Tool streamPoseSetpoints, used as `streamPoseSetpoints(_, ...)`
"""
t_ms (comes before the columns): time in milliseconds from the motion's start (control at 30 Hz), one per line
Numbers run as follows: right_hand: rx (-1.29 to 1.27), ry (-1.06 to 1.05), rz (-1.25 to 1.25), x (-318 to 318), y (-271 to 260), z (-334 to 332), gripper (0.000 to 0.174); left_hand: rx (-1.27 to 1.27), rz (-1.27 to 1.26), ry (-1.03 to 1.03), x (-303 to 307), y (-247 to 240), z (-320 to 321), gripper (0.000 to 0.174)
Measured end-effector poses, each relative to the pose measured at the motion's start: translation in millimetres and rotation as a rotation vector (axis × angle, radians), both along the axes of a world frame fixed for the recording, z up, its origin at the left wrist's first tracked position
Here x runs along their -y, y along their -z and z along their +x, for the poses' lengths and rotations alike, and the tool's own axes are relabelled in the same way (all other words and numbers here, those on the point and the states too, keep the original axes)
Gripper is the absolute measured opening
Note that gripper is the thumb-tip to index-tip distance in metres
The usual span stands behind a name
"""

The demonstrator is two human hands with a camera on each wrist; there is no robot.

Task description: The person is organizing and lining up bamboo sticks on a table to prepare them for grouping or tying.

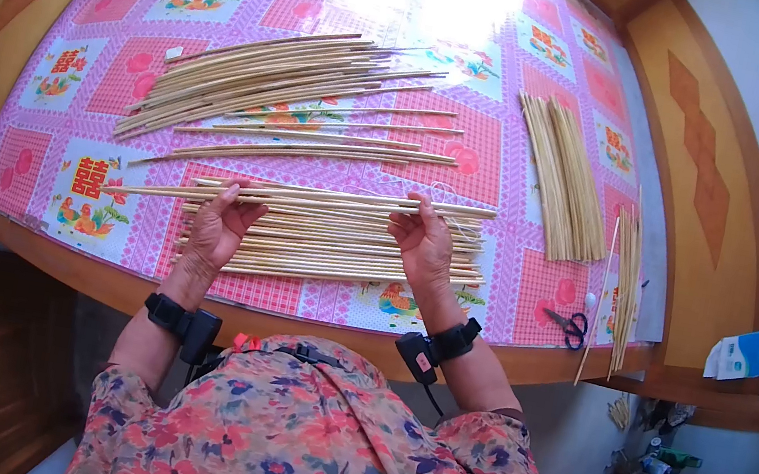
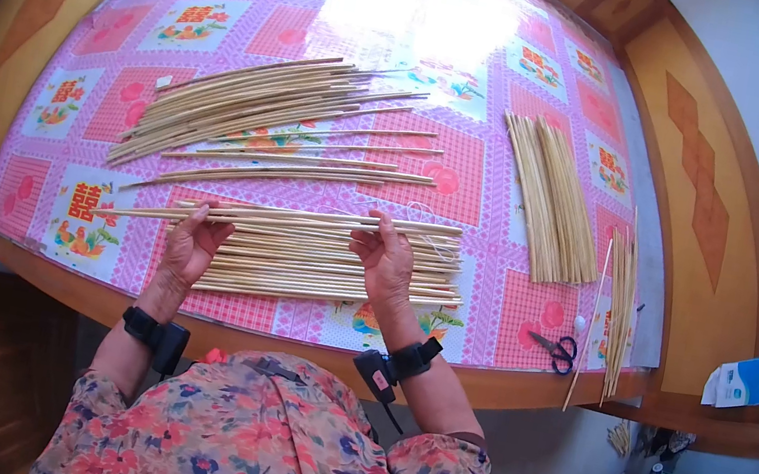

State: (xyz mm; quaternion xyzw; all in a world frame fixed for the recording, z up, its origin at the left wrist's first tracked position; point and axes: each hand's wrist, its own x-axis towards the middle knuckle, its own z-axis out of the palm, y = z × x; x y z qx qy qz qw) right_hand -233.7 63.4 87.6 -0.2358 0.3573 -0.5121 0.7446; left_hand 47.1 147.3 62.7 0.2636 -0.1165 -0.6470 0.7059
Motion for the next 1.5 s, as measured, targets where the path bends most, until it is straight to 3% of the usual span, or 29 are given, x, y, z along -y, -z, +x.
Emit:
streamPoseSetpoints(400,0.009,0.039,0.093,9.5,22.0,-24.2,0.018,0.032,0.051,-0.034,0.6,-1.5,9.0,0.024)
streamPoseSetpoints(667,0.037,0.054,0.124,16.3,41.1,-45.9,0.013,0.055,0.06,0.12,7.0,-8.7,-0.8,0.022)
streamPoseSetpoints(867,-0.027,0.005,0.152,16.6,29.3,-49.3,0.022,0.097,-0.014,0.095,8.9,-3.7,-3.5,0.022)
streamPoseSetpoints(933,-0.085,-0.32,0.24,15.7,7.0,-46.9,0.029,0.099,-0.033,0.073,9.8,-1.8,-2.9,0.023)
streamPoseSetpoints(1000,-0.211,-0.42,0.23,10.7,-22.5,-34.8,0.034,0.102,-0.031,0.059,12.1,-5.8,-4.9,0.023)
streamPoseSetpoints(1067,-0.889,-0.811,-0.14,5.1,-53.6,-14.6,0.029,0.107,-0.035,0.052,14.2,-12.0,-12.1,0.021)
streamPoseSetpoints(1100,-1.0,-0.783,-0.338,-1.4,-71.5,2.3,0.021,0.124,-0.053,0.073,15.9,-13.2,-15.3,0.023)
streamPoseSetpoints(1167,-1.04,-0.588,-0.728,-2.8,-76.9,22.0,0.018,0.153,-0.079,0.121,21.5,-16.4,-24.9,0.026)
streamPoseSetpoints(1233,-1.202,-0.532,-1.015,5.5,-88.6,44.5,0.019,0.254,-0.157,0.186,24.9,-20.1,-36.0,0.033)
streamPoseSetpoints(1267,-1.207,-0.535,-0.999,8.2,-90.3,53.5,0.019,0.246,-0.147,0.196,26.6,-28.2,-39.6,0.033)
streamPoseSetpoints(1333,-1.396,-0.529,-1.281,16.5,-92.8,65.3,0.019,0.318,-0.262,0.227,34.5,-51.0,-43.3,0.033)
streamPoseSetpoints(1500,-1.364,-0.72,-1.147,35.5,-122.1,69.2,0.021,0.415,-0.331,0.25,47.7,-72.2,-34.6,0.032)
